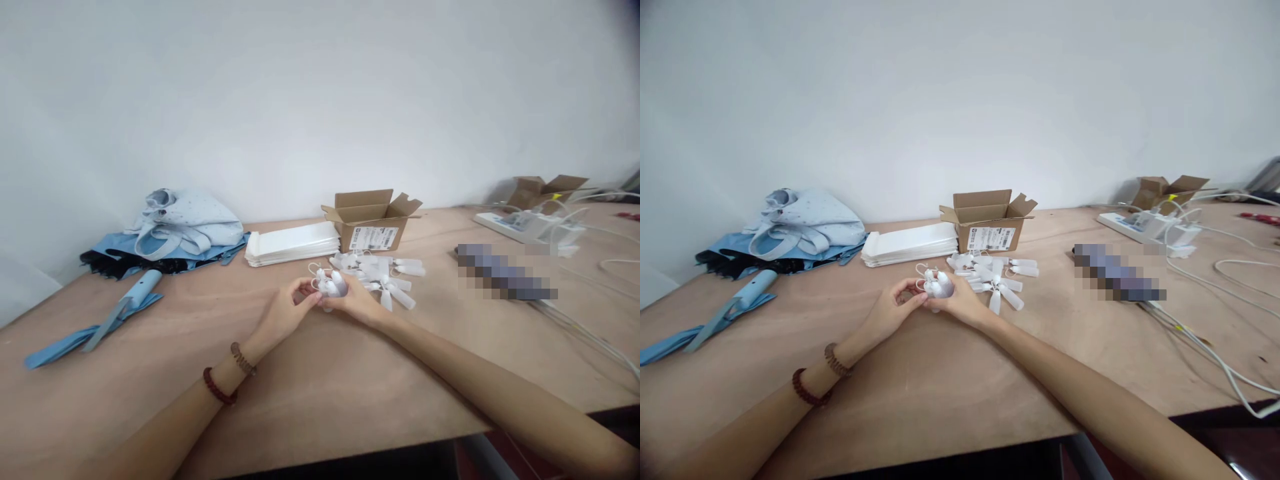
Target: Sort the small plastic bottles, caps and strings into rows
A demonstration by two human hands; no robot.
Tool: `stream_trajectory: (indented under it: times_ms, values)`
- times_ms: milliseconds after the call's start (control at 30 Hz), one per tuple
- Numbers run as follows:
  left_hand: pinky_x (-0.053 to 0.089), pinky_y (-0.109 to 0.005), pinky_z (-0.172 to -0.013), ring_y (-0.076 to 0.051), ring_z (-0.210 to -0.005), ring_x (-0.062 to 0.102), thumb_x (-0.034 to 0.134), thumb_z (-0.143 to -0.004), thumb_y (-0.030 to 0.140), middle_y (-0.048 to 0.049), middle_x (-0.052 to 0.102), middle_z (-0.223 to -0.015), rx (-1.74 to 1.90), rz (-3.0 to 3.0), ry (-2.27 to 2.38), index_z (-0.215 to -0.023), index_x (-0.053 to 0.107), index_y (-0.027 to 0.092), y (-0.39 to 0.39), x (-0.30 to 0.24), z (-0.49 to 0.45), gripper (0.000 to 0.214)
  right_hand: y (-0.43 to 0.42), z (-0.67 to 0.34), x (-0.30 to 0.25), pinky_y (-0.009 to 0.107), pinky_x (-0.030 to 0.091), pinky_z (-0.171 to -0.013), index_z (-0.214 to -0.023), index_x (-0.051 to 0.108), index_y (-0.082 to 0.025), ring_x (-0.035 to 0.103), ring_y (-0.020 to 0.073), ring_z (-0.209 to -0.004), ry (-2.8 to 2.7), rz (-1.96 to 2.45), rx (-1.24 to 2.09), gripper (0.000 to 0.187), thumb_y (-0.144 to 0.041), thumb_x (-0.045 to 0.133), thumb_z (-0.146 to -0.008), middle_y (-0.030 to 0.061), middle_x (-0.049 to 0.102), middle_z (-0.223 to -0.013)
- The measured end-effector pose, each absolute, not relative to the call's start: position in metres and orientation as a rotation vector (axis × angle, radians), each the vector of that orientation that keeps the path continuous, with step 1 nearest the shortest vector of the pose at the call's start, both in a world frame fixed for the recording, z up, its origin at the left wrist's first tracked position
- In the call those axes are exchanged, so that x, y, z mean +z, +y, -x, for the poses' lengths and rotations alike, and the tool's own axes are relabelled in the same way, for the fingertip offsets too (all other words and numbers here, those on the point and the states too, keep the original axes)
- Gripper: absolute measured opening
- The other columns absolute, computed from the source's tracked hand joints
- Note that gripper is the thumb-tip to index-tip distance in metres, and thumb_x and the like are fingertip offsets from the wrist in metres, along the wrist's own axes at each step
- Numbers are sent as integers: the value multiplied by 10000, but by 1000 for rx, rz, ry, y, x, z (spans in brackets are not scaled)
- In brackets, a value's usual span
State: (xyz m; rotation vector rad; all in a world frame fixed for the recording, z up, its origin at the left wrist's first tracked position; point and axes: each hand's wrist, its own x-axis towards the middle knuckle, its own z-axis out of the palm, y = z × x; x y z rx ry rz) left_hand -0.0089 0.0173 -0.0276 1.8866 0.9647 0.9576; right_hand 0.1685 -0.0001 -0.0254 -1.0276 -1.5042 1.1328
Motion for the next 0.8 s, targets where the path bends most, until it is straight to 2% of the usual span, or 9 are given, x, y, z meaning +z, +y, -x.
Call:
stream_trajectory:
  times_ms: [167,300,500,667,800]
  values:
    - [503,-286,-720,-184,-858,623,632,-792,340,-67,654,-973,903,-1817,888,-1156,558,164,19,-30,9,411,-2,-167,-25,307,448,-809,-1054,564,-177,586,183,-871,-1566,978,1129,513,-244,775,-591,25,632,-956]
    - [506,-262,-608,-164,-735,630,630,-786,295,-51,659,-910,810,-1752,843,-1198,519,168,20,-33,10,445,-3,-168,-25,333,457,-831,-1102,535,-188,596,195,-897,-1649,1037,1123,584,-264,792,-584,33,635,-993]
    - [500,-281,-701,-171,-803,626,617,-794,243,-34,677,-972,865,-2015,926,-1176,559,215,16,-28,12,387,1,-169,-32,359,442,-872,-1139,508,-199,568,218,-984,-1757,1095,981,696,-344,833,-540,35,607,-1063]
    - [471,-273,-703,-168,-804,600,564,-837,218,-35,658,-930,889,-2247,972,-996,623,191,11,-20,13,172,2,-171,-35,349,444,-867,-1155,494,-198,573,209,-980,-1752,1047,1001,660,-289,806,-581,41,616,-1061]
    - [436,-265,-657,-157,-718,568,537,-863,214,-32,623,-803,907,-2415,1009,-851,613,166,9,-19,12,91,2,-169,-34,330,455,-812,-1055,542,-193,588,190,-879,-1694,1001,1049,491,-201,747,-609,27,634,-980]
